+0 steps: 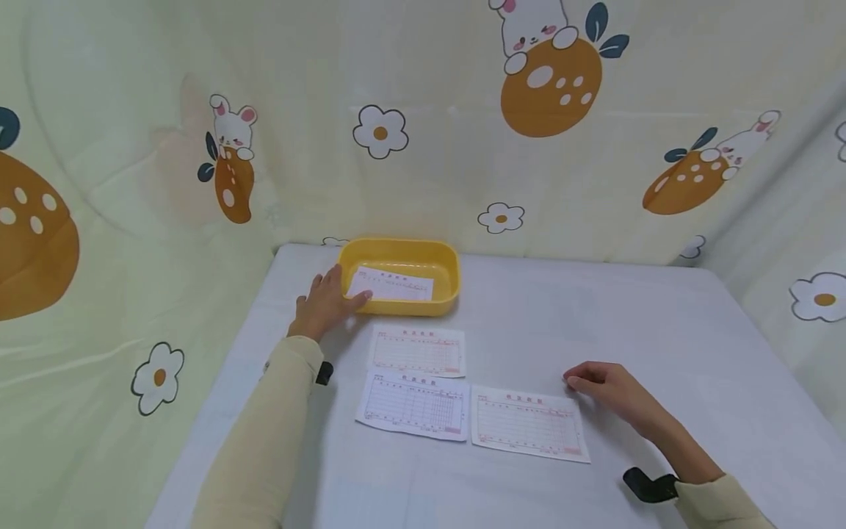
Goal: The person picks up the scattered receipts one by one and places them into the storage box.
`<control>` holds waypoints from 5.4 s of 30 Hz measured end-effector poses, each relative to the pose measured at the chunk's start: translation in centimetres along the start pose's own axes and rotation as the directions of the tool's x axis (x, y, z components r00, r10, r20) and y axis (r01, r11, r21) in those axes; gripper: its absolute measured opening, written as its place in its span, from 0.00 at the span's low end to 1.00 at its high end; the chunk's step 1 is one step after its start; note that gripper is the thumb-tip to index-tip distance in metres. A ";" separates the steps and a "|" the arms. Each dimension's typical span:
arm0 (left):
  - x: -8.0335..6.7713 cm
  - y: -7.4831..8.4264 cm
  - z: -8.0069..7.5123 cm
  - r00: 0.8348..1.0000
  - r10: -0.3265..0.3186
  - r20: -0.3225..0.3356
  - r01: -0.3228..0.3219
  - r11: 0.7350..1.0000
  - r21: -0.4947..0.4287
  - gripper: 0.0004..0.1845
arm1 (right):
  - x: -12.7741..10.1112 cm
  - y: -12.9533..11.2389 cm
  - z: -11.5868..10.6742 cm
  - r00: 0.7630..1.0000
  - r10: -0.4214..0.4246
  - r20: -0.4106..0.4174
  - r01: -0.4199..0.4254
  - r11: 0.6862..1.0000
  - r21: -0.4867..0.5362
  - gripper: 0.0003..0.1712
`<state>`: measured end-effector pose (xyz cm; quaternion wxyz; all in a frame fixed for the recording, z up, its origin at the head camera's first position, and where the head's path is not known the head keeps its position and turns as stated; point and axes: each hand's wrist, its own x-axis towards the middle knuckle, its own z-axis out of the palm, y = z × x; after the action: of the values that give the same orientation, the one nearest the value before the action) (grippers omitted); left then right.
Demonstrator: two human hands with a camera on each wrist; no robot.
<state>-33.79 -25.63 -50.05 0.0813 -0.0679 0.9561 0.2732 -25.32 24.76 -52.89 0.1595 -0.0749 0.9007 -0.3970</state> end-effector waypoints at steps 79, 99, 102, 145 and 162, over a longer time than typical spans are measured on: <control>0.1 -0.3 -0.6 1.000 -0.003 0.028 0.002 1.000 0.029 0.55 | 9.2 -10.9 0.2 0.955 -0.152 -0.256 0.190 0.973 0.132 0.14; 0.4 -0.6 0.0 0.999 -0.031 0.008 0.031 0.999 0.040 0.55 | 17.2 -20.3 4.6 0.897 -0.333 -0.290 0.349 0.937 0.004 0.06; 0.5 -0.4 -0.2 0.999 -0.034 0.009 0.033 0.999 0.030 0.54 | 18.2 -20.9 5.2 0.891 -0.333 -0.307 0.346 0.938 -0.014 0.05; 0.3 -0.4 -0.6 1.000 -0.012 -0.011 0.012 1.000 -0.008 0.54 | 17.7 -19.8 7.6 0.932 -0.305 -0.195 0.314 0.950 0.011 0.23; -0.5 -0.5 -1.1 1.000 -0.002 -0.006 0.002 1.000 -0.007 0.54 | 12.7 -17.5 7.9 0.944 -0.279 -0.176 0.291 0.956 0.044 0.22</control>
<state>-33.32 -26.55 -49.27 0.0786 -0.0699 0.9553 0.2763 -34.33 4.15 -47.83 0.0265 -0.1652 0.8763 -0.4518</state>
